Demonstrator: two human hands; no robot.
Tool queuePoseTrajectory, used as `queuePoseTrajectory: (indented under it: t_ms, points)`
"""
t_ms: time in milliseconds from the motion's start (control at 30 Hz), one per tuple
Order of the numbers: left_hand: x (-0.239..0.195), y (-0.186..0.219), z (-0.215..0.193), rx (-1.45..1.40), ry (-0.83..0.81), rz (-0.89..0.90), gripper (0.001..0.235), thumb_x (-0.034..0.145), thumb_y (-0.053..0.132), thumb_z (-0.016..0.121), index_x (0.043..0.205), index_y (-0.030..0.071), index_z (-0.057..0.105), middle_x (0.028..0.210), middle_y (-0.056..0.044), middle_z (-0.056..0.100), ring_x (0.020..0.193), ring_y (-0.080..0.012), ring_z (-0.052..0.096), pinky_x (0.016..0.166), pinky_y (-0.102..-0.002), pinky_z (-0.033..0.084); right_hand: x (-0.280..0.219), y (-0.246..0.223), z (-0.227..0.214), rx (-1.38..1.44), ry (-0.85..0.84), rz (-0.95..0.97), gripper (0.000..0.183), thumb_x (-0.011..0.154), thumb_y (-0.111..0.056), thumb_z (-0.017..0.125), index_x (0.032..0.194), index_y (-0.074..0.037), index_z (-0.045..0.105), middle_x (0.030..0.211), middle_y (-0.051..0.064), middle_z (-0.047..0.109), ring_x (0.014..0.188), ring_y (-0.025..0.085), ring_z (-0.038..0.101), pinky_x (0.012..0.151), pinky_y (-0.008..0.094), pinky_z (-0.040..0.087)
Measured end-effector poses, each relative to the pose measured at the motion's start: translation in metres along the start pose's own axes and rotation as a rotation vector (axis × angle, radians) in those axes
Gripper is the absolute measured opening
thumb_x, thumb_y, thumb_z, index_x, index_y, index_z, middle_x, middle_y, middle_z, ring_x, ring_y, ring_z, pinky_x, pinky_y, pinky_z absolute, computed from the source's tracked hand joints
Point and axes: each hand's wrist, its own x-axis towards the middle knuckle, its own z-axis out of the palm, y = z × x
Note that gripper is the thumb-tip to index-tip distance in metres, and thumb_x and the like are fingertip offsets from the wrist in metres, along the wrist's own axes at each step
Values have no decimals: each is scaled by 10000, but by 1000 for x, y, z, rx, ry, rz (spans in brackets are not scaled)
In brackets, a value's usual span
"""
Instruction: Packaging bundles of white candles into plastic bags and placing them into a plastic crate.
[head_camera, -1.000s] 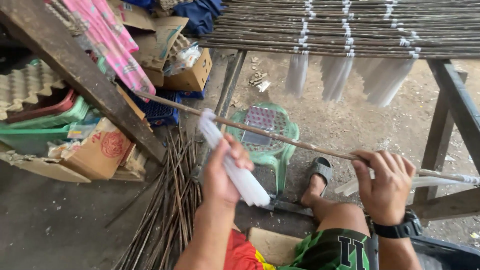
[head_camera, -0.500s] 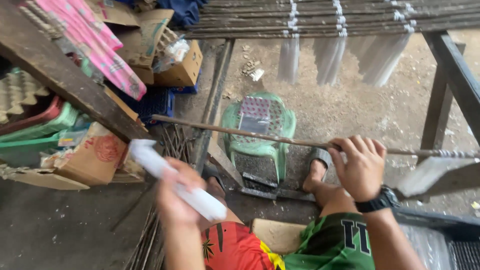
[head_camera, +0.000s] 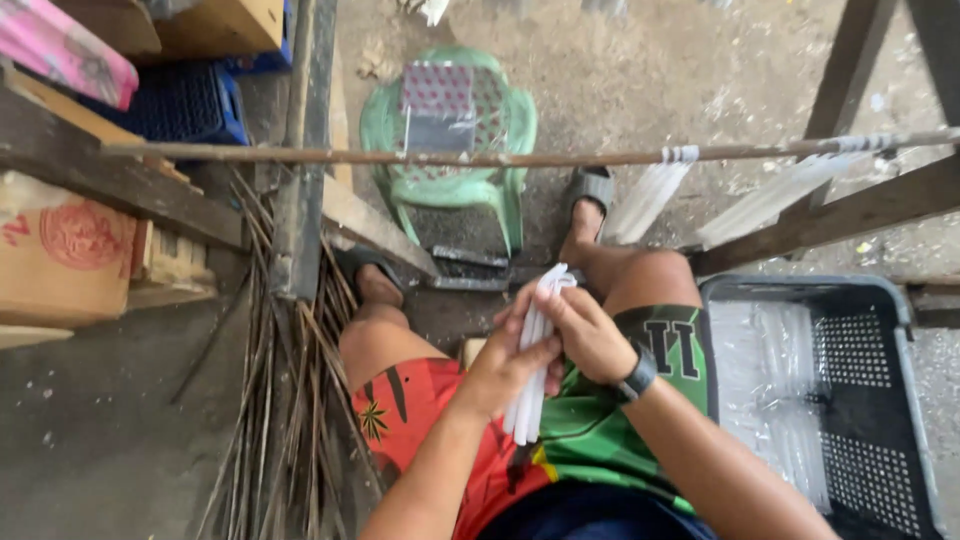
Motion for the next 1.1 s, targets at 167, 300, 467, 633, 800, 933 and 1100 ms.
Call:
queuePoseTrajectory:
  t_ms: [167, 300, 467, 633, 800, 933, 1100]
  points:
    - [20, -17, -34, -170, 83, -120, 225, 706, 95, 687, 841, -23, 552, 598, -109, 566, 508, -188, 607, 478, -344, 543, 58, 53, -22, -8, -70, -137, 344, 909, -296, 371, 778, -34, 551, 656, 123, 602, 586, 144, 550, 525, 230, 429]
    - [48, -14, -72, 179, 62, 43, 187, 766, 168, 597, 653, 25, 557, 456, -64, 499, 389, -135, 496, 378, -248, 415, 95, 55, -18, -75, 0, -58, 314, 874, -330, 423, 800, -72, 586, 681, 70, 620, 578, 93, 534, 528, 202, 419]
    - [84, -53, -145, 799, 225, -111, 325, 743, 321, 584, 918, 48, 565, 673, -151, 585, 646, -267, 586, 573, -376, 474, 162, 22, -46, -327, 333, -132, 211, 839, -194, 405, 794, -113, 594, 661, 44, 587, 526, 121, 537, 518, 192, 414]
    - [98, -32, -143, 918, 138, -268, 430, 753, 316, 546, 1033, -11, 552, 962, -241, 594, 968, -369, 555, 806, -474, 459, 216, 38, -44, -262, 405, -312, 168, 873, -218, 496, 892, -79, 588, 700, 84, 603, 615, 129, 532, 560, 196, 433]
    - [103, -27, -143, 870, 104, -321, 409, 751, 385, 539, 1012, 71, 554, 939, -181, 607, 954, -329, 568, 782, -441, 477, 302, 97, -74, -917, 309, -331, 136, 794, -166, 580, 896, -190, 667, 833, 49, 598, 769, 197, 602, 665, 313, 491]
    - [108, -34, -157, 837, 169, -357, 411, 756, 383, 544, 1039, 86, 547, 946, -164, 604, 955, -315, 570, 781, -430, 486, 353, 122, -81, -1122, 351, -318, 210, 772, -153, 538, 885, -282, 658, 868, -20, 534, 750, 156, 579, 692, 276, 487]
    - [118, -63, -166, 877, 170, -153, 365, 816, 367, 515, 901, 12, 536, 736, -107, 590, 592, -228, 577, 469, -306, 432, 356, 97, -55, -1421, 106, 17, 197, 828, -209, 534, 988, -94, 530, 1031, 118, 434, 675, 221, 579, 659, 317, 523]
